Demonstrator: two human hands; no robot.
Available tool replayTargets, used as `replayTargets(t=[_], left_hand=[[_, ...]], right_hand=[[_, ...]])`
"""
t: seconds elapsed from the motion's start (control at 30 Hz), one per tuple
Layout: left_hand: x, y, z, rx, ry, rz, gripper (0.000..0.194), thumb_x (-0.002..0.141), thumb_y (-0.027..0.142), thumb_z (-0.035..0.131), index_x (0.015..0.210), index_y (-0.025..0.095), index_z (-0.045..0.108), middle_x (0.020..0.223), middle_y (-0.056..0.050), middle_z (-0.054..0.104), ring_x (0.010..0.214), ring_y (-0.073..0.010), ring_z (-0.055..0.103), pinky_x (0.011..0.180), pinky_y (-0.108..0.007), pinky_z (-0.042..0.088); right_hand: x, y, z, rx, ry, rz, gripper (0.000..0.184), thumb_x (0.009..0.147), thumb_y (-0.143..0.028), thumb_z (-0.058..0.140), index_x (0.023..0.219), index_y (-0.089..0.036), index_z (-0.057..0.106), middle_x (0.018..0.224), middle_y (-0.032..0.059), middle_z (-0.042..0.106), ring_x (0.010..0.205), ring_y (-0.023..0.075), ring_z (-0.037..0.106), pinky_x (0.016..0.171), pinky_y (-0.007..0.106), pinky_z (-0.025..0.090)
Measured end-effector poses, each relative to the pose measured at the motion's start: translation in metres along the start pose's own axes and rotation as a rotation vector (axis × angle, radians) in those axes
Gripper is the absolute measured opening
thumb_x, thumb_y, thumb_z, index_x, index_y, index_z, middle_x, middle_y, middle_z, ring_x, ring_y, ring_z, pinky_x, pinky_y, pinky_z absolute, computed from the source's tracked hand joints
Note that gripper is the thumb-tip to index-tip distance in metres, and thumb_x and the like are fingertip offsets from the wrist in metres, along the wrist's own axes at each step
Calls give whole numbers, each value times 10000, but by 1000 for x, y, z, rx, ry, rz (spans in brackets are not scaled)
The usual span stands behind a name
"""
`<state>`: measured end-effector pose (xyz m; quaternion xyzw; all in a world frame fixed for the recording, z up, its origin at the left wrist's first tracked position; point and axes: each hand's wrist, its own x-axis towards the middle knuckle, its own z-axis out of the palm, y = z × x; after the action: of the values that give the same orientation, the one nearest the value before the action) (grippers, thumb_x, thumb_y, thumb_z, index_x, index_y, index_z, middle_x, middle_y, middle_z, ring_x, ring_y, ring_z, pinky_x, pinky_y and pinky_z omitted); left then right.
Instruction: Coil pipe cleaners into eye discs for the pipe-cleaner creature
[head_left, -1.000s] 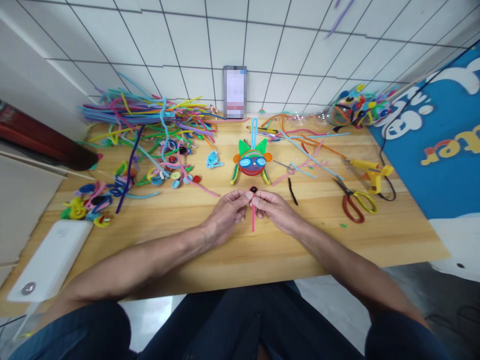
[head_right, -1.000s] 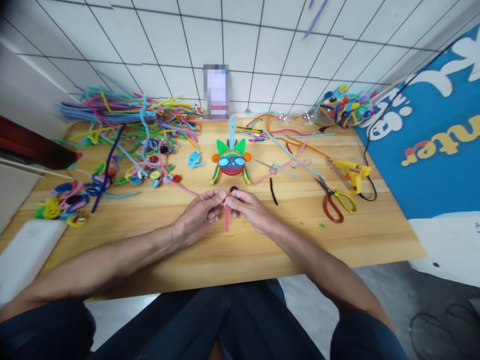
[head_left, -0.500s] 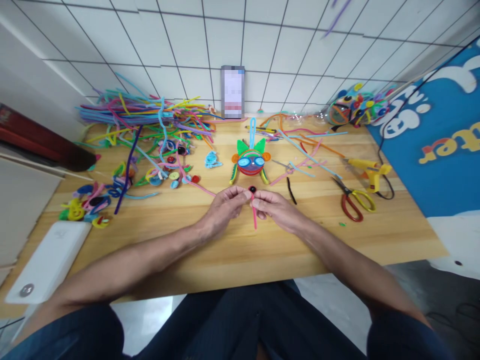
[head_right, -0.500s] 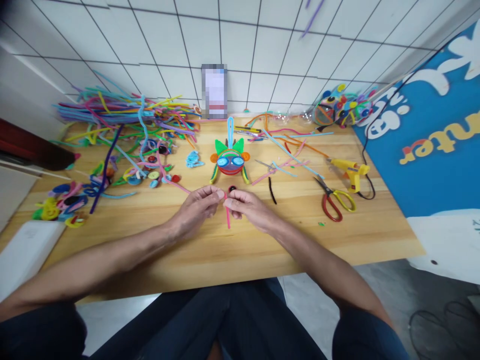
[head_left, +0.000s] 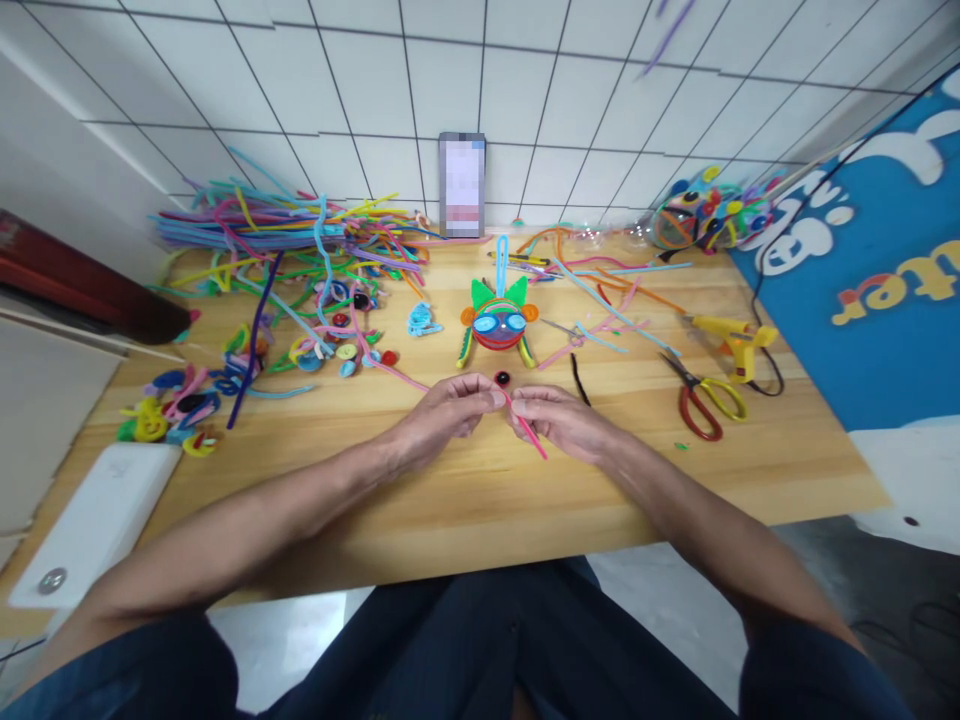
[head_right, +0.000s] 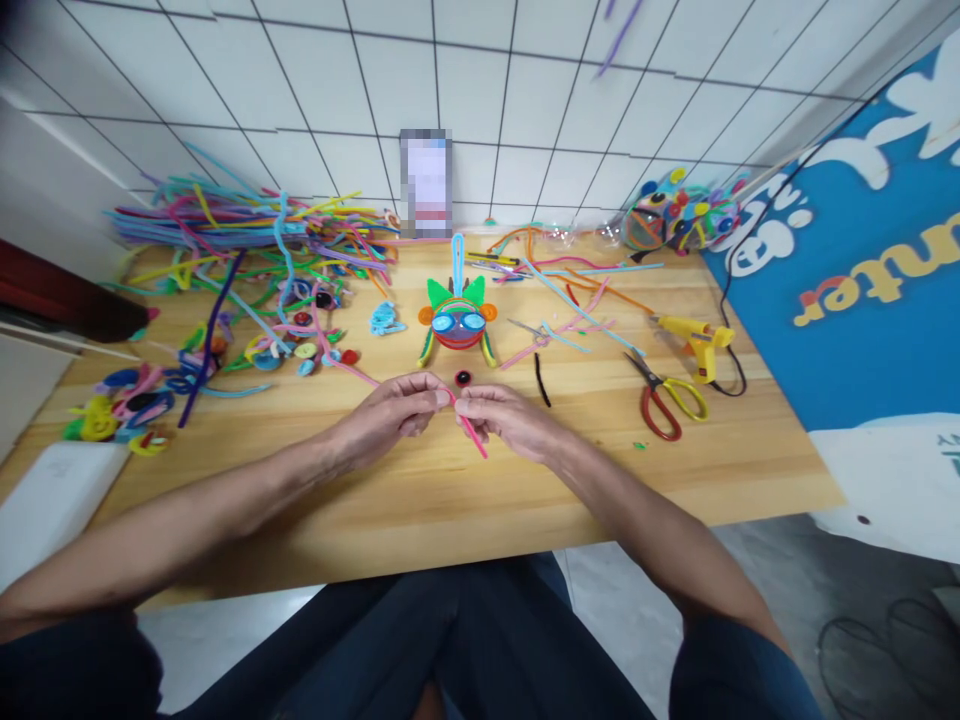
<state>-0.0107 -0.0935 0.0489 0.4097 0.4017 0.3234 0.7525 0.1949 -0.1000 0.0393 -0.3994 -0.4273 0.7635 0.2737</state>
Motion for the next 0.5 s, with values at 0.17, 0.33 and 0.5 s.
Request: replayTargets(t=[0.17,0.33,0.5], left_hand=[[-4,-8,15,-138,125,27,355,702,437,875,767,153,673,522,83,426,462,-48,273,474,-227,204],[-6,-18,24,-276,135,10,384,718,470,869,770,157,652,588,71,466,474,-45,263,462,-216,197],[-4,-10,12,-156,31,-42,410,762,542,797,841,154,690,674,31,546,487,-54,313,466,-231,211]], right_hand=[[5,12,7,-31,56,-91,425,767,-565,820,758,-184,630,655,-37,549,583,96,482,551,243,359],[8,20,10,22,123,-122,396,748,-535,840,806,-187,661,698,-30,568,603,97,479,564,247,364],[-2,6,2,28,47,-24,350,743,-477,840,744,-171,670,673,-28,565,590,91,464,558,242,355]])
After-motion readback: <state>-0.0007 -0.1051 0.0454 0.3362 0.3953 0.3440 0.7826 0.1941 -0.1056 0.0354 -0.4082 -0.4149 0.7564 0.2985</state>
